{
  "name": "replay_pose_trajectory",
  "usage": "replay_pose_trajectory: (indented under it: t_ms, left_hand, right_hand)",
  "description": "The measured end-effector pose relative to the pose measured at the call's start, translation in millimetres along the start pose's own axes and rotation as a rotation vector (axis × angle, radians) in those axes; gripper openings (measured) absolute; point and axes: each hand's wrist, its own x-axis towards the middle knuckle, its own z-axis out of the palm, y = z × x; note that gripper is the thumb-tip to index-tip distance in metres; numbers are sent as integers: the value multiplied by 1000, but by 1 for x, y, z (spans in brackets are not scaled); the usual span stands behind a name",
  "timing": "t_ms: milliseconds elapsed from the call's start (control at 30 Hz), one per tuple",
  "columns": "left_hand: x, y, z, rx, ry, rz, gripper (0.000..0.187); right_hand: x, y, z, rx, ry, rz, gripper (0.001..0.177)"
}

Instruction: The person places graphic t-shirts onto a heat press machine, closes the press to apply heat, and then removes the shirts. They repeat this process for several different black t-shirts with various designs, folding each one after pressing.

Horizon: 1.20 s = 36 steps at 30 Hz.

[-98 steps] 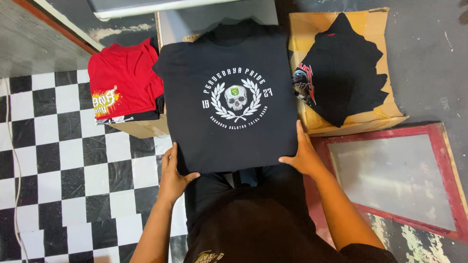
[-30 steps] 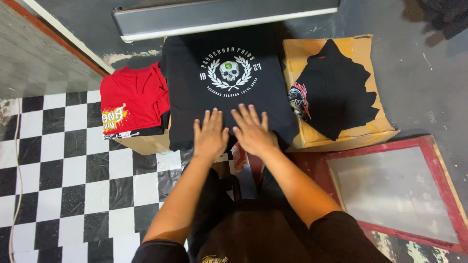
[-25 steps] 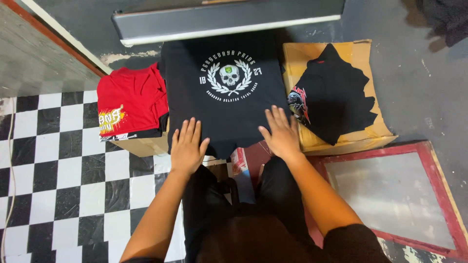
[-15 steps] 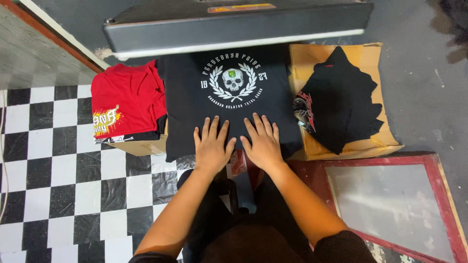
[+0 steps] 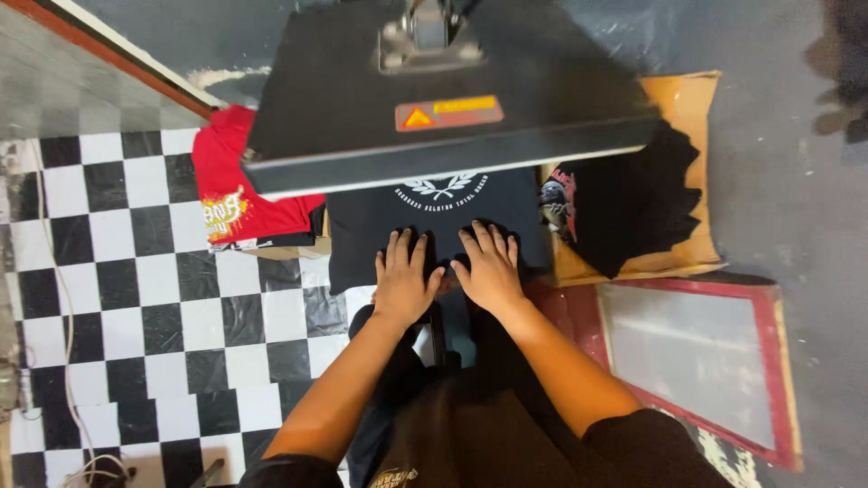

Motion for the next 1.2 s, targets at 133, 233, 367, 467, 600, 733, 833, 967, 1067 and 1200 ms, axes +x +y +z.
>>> replay_pose_trajectory:
  t_ms: [133,233,367,467,600,733,833,967,1067,1200]
  left_hand:
    - [-13,44,-76,-72,-5,-10,67]
    - [-15,76,-134,-131,91,8,64]
    - [-21,105,-200,-188,128,64,60]
    - [-18,118,-232,-208,175,104,57]
    - [-9,135,-270,-211,252,153,54]
    - [11,143,-298,-221,288,202,50]
    - [25,147,-318,-180,337,272,49]
    - [45,149,-348,-85,456,385,47]
    - [64,151,-374,-8,526,449,49]
    - [82,152,-400,97,591,450,59]
  right_hand:
    - [-19,-20,-68,9,34,-31,56]
    - [-28,-40,-132,9,75,-80,53]
    - [-39,-71,-205,74,116,-162,50]
    - [-39,-86,-241,123,180,-200,48]
    - [-35,-101,-272,177,286,-279,41]
    - [-19,-114,-305,193,366,-350,36]
    - [-9,-124,-326,185,411,-387,34]
    - [8,-135,-352,139,480,-443,33]
    - [24,-142,-373,93,553,-488,35]
    - [45,-151,-396,54,629,-523,37]
